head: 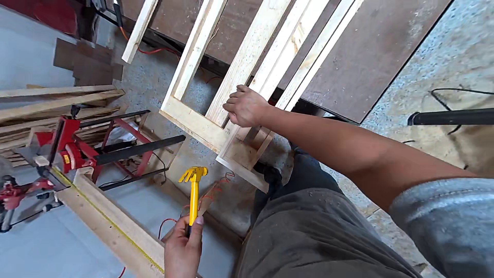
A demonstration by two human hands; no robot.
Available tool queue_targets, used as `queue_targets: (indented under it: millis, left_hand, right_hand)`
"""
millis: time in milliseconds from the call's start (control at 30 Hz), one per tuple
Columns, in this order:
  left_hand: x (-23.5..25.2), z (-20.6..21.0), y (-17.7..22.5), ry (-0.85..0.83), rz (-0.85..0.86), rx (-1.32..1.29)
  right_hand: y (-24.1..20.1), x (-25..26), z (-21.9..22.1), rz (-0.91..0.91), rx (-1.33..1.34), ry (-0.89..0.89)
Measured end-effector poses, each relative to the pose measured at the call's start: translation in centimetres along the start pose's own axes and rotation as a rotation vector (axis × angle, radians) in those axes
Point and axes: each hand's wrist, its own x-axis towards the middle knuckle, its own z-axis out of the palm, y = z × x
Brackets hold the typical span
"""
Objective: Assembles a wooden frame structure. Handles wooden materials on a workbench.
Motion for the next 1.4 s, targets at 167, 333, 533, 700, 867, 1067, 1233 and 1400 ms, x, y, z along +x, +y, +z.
queue_targets:
  millis: [167, 333, 533, 700, 867, 1067, 1233, 1400]
  left_hand:
    - [-0.2, 0.2, -0.6, 0.040, 0.272, 0.281]
    - [2.2, 5.5, 2.1, -0.072, 0.565, 0.321]
    - [7.0, 8.4, 2.3, -0.134, 0.552, 0.098]
    - [13.9, 12.2, -0.3, -0.507, -0.052, -0.340]
    - [14.3, 13.5, -0.4, -0.518, -0.126, -0.547]
    - [13.4, 14.7, -4.3, -0.285, -0.113, -0.673]
    - [13.6, 14.7, -2.1, -0.313, -0.027, -0.520]
    - [12.4, 12.9, 0.1, -0.286, -0.067, -0.372]
  right_hand:
    - [-5.5, -6.1, -3.5, 0.254, 0.350, 0.193]
    - [-18.2, -13.9, -6.9, 0.530, 1.148, -0.185]
    - [-19.4, -14.8, -4.9, 1.048, 1.392, 0.087]
    - [-15.1, -18.1, -6.3, 1.084, 1.293, 0.329]
    - [-13.5, -20.6, -8.9, 1.048, 1.015, 0.216]
    - [-12.7, -20.0, -9.5, 0.998, 0.912, 0.053]
    - [-12.1, -18.7, -10.5, 0.926, 0.867, 0.032]
    - [-12.4, -19.7, -12.0, 0.916, 0.724, -0.041]
